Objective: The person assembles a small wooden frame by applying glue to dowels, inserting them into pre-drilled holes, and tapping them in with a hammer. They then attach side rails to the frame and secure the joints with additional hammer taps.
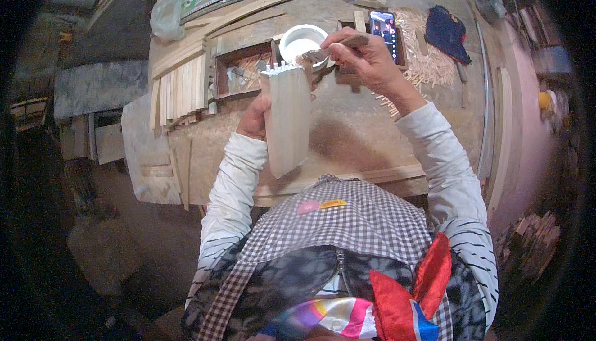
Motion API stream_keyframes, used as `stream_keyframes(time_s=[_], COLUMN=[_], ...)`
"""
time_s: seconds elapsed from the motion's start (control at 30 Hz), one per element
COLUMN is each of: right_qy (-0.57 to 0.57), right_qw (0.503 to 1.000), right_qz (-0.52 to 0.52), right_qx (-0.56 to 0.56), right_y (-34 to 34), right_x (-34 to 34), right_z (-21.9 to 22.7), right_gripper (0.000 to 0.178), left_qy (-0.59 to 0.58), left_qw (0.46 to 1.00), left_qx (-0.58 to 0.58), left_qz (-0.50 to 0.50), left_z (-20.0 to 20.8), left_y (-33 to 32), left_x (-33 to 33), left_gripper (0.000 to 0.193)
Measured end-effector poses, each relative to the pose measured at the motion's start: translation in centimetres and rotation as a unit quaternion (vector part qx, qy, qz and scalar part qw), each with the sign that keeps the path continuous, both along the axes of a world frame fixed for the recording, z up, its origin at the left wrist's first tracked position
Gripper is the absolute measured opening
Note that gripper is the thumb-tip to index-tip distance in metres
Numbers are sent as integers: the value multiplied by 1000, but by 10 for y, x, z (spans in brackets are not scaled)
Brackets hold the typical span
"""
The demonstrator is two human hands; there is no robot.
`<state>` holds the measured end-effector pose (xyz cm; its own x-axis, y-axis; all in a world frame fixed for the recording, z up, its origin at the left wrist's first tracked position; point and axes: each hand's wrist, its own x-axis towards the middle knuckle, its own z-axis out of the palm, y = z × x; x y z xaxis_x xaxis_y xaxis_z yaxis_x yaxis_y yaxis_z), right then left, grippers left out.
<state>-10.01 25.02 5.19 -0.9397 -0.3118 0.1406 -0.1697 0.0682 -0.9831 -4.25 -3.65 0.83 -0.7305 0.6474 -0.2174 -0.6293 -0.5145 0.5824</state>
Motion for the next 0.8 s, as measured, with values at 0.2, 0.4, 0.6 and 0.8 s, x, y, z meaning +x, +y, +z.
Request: stream_keyframes(time_s=[0.2, 0.4, 0.6, 0.8], right_qy=[-140, -289, -173, -138], right_qw=[981, 928, 936, 922], right_qz=[-126, -236, -306, -259], right_qx=[38, 8, 1, 251], right_y=[12, 24, 73, 103], right_x=[-40, -53, 28, 164], right_z=[-55, -91, -104, -123], right_gripper=[34, 34, 35, 32], left_qy=[-7, 67, 194, 145], left_qw=[999, 935, 606, 423], left_qx=[-2, -316, -760, -895], left_qz=[37, 148, 133, 14], left_z=[-13, -24, -22, -24], left_y=[-19, -58, -79, -48], left_x=[-15, -87, -143, -151], left_gripper=[82, 72, 121, 125])
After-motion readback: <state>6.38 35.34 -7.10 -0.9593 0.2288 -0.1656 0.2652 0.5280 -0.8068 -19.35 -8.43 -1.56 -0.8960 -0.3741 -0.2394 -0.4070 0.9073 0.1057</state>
